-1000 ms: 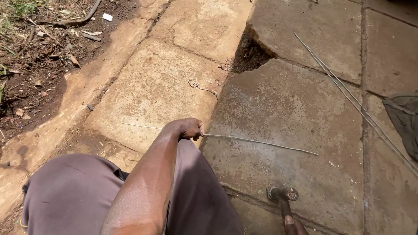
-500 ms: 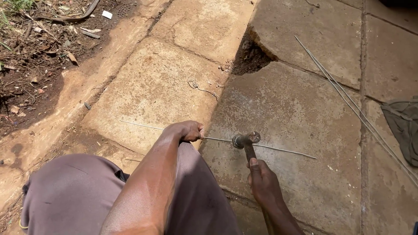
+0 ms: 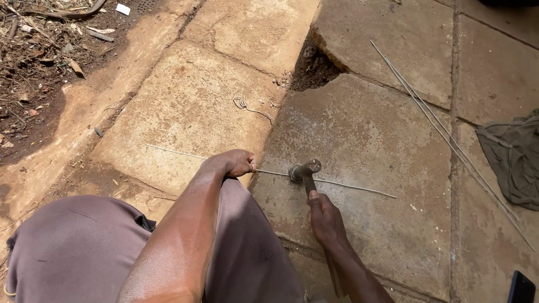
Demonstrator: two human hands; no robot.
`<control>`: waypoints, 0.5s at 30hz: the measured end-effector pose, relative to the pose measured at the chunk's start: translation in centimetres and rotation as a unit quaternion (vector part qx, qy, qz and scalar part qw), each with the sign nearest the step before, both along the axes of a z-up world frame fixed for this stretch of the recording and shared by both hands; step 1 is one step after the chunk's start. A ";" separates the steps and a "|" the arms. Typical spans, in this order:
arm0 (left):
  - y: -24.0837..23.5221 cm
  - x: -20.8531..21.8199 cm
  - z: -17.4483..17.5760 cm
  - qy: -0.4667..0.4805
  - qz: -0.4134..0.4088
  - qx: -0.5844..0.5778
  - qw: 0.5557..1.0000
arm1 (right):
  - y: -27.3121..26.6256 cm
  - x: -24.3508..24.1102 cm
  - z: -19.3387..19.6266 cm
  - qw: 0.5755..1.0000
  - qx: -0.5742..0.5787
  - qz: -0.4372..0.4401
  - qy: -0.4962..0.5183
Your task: The person sits on a tiled floor and repeatedly strikes a thin metal wire with a hammer. They hold the wire steady with their left hand while using the hammer in their right hand to flatten or shape it. The person briefly pauses to pick up a second wire and continues hammering.
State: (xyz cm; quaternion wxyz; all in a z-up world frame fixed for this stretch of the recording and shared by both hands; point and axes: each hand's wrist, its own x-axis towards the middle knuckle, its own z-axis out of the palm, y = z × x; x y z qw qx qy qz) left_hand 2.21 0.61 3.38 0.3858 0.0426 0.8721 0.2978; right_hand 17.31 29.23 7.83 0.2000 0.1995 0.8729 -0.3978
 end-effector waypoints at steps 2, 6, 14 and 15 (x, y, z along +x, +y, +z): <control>-0.6 -0.6 -1.9 0.015 -0.023 0.024 0.999 | 0.3 0.5 0.0 0.999 -0.046 -0.018 0.024; -1.1 -0.7 -2.8 0.019 -0.046 0.052 0.997 | 2.0 0.8 0.7 0.996 -0.062 -0.042 0.055; -0.7 -0.9 -3.2 0.017 -0.059 0.048 0.997 | 2.7 1.5 2.0 0.996 -0.026 -0.045 0.071; -0.8 -0.9 -3.1 0.019 -0.059 0.043 0.997 | 2.7 1.6 1.3 0.998 -0.017 -0.030 0.061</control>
